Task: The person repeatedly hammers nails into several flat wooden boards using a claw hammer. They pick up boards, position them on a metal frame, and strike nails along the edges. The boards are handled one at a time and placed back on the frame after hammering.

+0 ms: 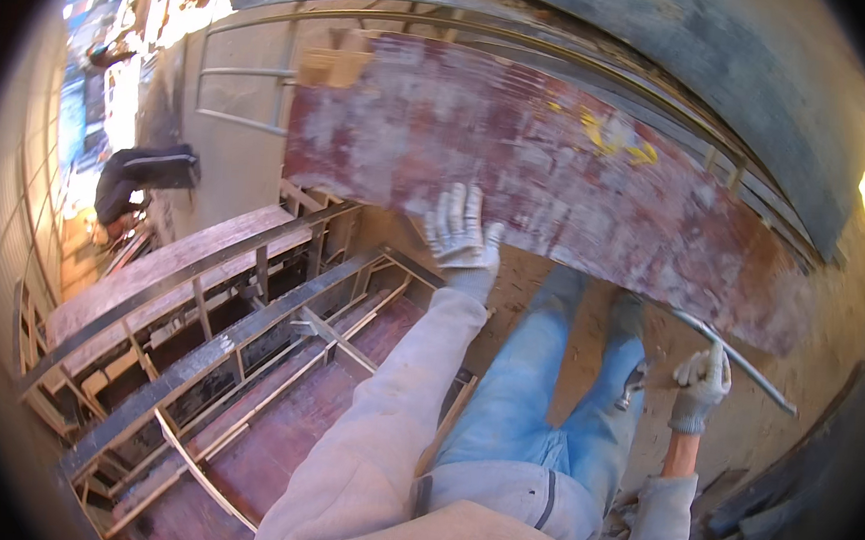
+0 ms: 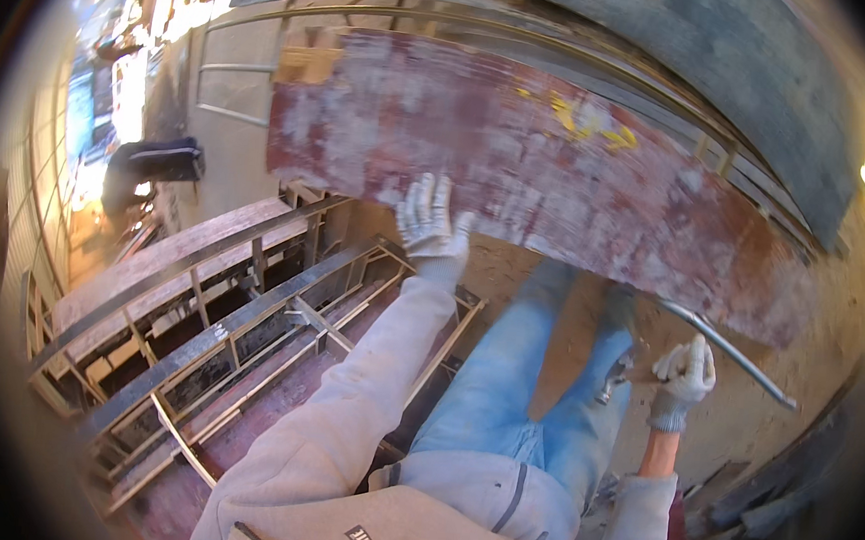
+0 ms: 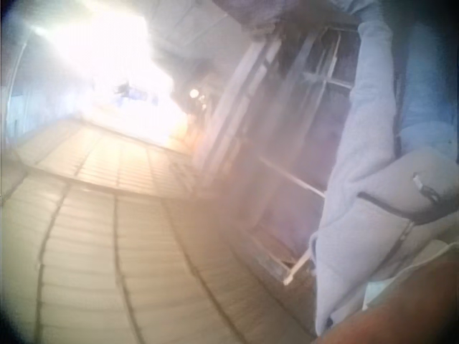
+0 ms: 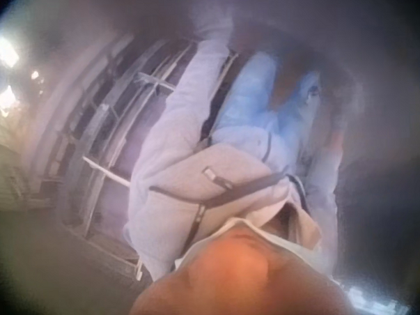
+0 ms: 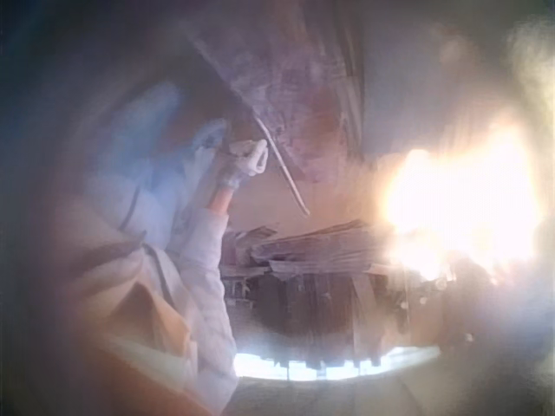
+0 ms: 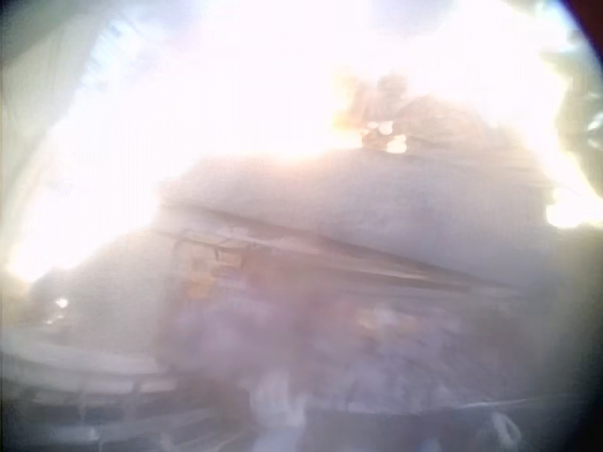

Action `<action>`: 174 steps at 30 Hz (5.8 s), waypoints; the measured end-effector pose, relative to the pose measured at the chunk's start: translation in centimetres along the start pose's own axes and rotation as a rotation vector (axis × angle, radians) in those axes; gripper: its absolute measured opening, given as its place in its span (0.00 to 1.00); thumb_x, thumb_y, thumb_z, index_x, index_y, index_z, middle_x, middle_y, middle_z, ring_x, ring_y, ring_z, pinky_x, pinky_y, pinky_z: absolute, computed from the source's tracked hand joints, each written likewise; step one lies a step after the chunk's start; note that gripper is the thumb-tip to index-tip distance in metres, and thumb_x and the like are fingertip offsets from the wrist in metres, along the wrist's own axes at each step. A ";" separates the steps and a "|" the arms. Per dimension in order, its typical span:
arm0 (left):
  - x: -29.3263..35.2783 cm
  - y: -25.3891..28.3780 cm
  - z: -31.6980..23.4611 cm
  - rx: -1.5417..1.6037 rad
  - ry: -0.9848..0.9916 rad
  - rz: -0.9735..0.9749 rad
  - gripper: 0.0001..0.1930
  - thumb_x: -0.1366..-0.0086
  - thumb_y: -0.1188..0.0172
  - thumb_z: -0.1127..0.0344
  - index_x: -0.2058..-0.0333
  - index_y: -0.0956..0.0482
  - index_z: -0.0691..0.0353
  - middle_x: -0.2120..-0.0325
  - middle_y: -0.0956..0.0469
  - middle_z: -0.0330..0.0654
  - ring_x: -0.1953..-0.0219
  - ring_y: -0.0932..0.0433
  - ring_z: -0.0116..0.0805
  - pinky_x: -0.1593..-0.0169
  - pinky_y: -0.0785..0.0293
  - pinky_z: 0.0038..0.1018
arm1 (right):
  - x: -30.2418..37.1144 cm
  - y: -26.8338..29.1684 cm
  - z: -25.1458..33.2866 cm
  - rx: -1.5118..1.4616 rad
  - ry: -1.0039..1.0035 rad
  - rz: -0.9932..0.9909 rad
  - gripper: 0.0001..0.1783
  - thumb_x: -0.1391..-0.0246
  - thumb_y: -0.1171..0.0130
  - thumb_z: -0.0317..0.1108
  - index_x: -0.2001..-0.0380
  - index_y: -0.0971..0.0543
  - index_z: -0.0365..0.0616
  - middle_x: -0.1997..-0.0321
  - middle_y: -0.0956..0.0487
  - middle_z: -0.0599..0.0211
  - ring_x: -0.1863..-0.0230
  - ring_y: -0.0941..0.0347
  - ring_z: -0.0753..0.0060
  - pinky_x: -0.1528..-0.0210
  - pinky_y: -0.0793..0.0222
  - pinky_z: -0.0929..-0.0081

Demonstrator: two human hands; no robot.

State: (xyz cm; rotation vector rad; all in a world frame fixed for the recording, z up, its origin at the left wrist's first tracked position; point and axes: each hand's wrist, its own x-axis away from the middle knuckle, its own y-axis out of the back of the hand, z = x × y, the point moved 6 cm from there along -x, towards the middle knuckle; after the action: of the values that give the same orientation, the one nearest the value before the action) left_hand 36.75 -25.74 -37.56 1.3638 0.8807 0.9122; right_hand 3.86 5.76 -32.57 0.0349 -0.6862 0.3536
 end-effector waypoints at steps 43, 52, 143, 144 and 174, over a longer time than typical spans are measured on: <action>6.2 4.6 -11.6 1.534 1.089 0.298 0.34 0.29 0.36 0.48 0.32 0.32 0.59 0.36 0.28 0.47 0.40 0.27 0.47 0.36 0.29 0.50 | -1.8 6.5 -11.0 -0.257 -0.527 -0.095 0.20 0.31 0.41 0.51 0.61 0.23 0.43 0.60 0.13 0.47 0.87 0.34 0.77 0.84 0.36 0.76; 7.1 7.6 -12.4 1.471 0.903 0.510 0.24 0.24 0.43 0.54 0.37 0.26 0.64 0.43 0.21 0.51 0.46 0.20 0.44 0.45 0.18 0.44 | -5.3 9.5 -10.9 -0.338 -0.618 -0.280 0.21 0.41 0.30 0.56 0.68 0.24 0.53 0.82 0.28 0.74 0.84 0.30 0.74 0.83 0.34 0.70; -7.7 9.4 -17.0 -0.008 -0.611 0.312 0.47 0.44 0.26 0.46 0.32 0.34 0.66 0.32 0.33 0.56 0.29 0.37 0.52 0.29 0.38 0.47 | -3.3 16.1 -10.3 0.135 -0.680 -0.244 0.15 0.37 0.33 0.47 0.70 0.26 0.54 0.82 0.27 0.74 0.88 0.34 0.77 0.88 0.34 0.72; -10.7 5.5 -17.6 -0.185 -0.709 0.328 0.49 0.47 0.28 0.35 0.35 0.28 0.65 0.37 0.27 0.56 0.32 0.31 0.52 0.31 0.35 0.44 | -3.3 16.1 -10.3 0.117 -0.663 -0.249 0.15 0.37 0.33 0.47 0.69 0.26 0.54 0.82 0.27 0.74 0.88 0.34 0.76 0.88 0.34 0.72; 4.9 20.2 -23.0 0.096 -1.020 0.301 0.21 0.58 0.34 0.74 0.59 0.20 0.58 0.68 0.21 0.41 0.68 0.23 0.44 0.67 0.29 0.39 | 3.7 12.2 17.8 -0.403 0.253 0.403 0.21 0.25 0.50 0.42 0.67 0.24 0.35 0.84 0.37 0.76 0.85 0.46 0.84 0.80 0.41 0.77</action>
State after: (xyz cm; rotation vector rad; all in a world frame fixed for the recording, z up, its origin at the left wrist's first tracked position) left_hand 17.18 -11.99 -17.77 1.7938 -0.0691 0.2786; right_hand -8.47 15.78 -17.53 -0.5298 -0.4994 0.5879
